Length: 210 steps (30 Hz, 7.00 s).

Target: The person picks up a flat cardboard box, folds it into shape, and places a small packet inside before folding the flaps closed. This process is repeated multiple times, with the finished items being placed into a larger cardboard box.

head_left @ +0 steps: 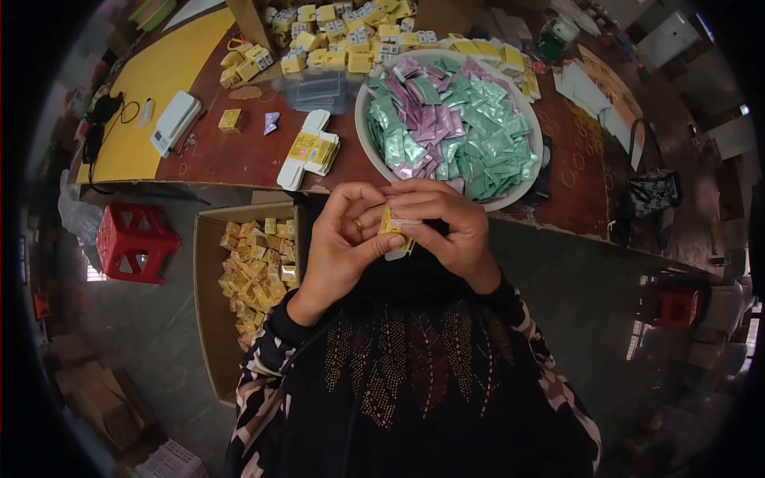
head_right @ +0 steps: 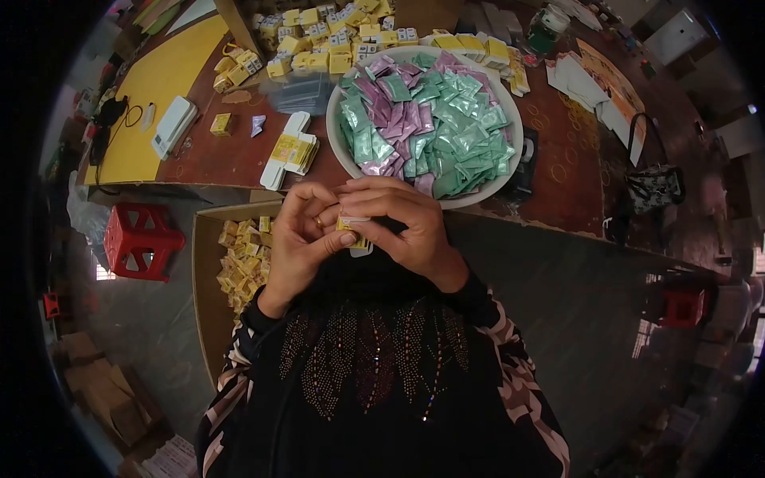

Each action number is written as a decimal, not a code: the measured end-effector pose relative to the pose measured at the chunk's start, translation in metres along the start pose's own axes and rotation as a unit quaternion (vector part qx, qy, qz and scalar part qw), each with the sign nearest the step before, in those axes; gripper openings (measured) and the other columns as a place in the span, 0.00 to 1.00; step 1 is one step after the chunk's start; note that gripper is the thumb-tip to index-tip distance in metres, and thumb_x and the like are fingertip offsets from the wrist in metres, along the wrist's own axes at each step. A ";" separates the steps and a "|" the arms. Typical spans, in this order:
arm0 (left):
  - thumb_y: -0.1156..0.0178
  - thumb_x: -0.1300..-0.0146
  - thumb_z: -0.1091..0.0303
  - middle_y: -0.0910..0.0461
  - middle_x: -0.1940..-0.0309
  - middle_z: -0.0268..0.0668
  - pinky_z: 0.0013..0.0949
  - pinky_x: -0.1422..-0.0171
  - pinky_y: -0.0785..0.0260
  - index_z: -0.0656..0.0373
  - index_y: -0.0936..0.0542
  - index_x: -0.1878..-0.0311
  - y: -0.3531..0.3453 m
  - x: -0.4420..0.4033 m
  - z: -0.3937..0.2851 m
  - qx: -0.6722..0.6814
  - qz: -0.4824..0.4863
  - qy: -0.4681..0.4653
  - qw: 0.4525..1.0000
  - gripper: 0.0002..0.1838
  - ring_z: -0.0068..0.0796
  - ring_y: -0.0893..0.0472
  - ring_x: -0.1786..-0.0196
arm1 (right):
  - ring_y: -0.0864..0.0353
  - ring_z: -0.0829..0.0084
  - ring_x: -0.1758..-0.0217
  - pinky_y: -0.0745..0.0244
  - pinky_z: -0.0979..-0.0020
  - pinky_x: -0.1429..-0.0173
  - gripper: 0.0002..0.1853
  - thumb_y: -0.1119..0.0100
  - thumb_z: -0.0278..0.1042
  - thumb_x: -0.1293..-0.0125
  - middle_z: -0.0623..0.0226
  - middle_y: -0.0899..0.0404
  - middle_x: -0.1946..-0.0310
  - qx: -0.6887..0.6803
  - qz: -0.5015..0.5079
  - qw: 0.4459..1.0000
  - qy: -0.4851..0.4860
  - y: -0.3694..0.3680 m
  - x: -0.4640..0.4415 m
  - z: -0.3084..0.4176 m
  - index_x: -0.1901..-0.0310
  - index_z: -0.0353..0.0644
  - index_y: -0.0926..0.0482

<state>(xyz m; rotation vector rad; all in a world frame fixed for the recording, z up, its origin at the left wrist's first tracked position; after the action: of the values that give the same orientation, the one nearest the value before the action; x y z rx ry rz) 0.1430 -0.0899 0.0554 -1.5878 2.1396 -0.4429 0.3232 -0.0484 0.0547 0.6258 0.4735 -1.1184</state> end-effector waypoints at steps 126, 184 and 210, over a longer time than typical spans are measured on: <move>0.36 0.37 0.86 0.29 0.38 0.44 0.30 0.42 0.21 0.60 0.40 0.29 -0.005 -0.006 -0.001 -0.023 0.009 -0.003 1.000 0.36 0.35 0.23 0.37 | 0.21 0.55 0.37 0.25 0.60 0.36 0.17 0.30 0.33 0.38 0.59 0.15 0.47 0.039 0.005 0.999 -0.015 0.006 -0.007 0.010 0.48 0.39 0.14; 0.26 0.43 0.56 0.19 0.49 0.55 0.50 0.49 0.25 0.59 0.31 0.33 0.121 -0.015 -0.045 -0.711 -0.173 -0.032 0.681 0.38 0.59 0.19 0.49 | 0.15 0.72 0.50 0.20 0.73 0.49 0.15 0.41 0.24 0.30 0.58 0.16 0.49 0.000 -0.041 0.986 -0.159 0.010 -0.003 -0.003 0.43 0.34 0.19; 0.29 0.42 0.79 0.20 0.45 0.42 0.34 0.37 0.25 0.58 0.32 0.32 0.014 -0.022 -0.021 -0.307 -0.049 -0.100 0.945 0.35 0.32 0.18 0.42 | 0.21 0.67 0.38 0.24 0.67 0.38 0.30 0.31 0.30 0.36 0.57 0.23 0.37 -0.049 -0.083 0.989 -0.114 -0.015 -0.007 -0.004 0.33 0.38 0.27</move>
<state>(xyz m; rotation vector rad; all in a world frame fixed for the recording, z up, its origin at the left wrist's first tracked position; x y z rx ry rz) 0.1259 -0.0650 0.0698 -1.9604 2.1575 0.3923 0.3068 -0.0452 0.0534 0.3713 0.3862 -1.2989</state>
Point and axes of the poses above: each hand's wrist, its own x-axis away from the middle knuckle, its own y-axis out of the back of the hand, z = x × y, the point moved 1 cm from there along -x, towards the middle knuckle
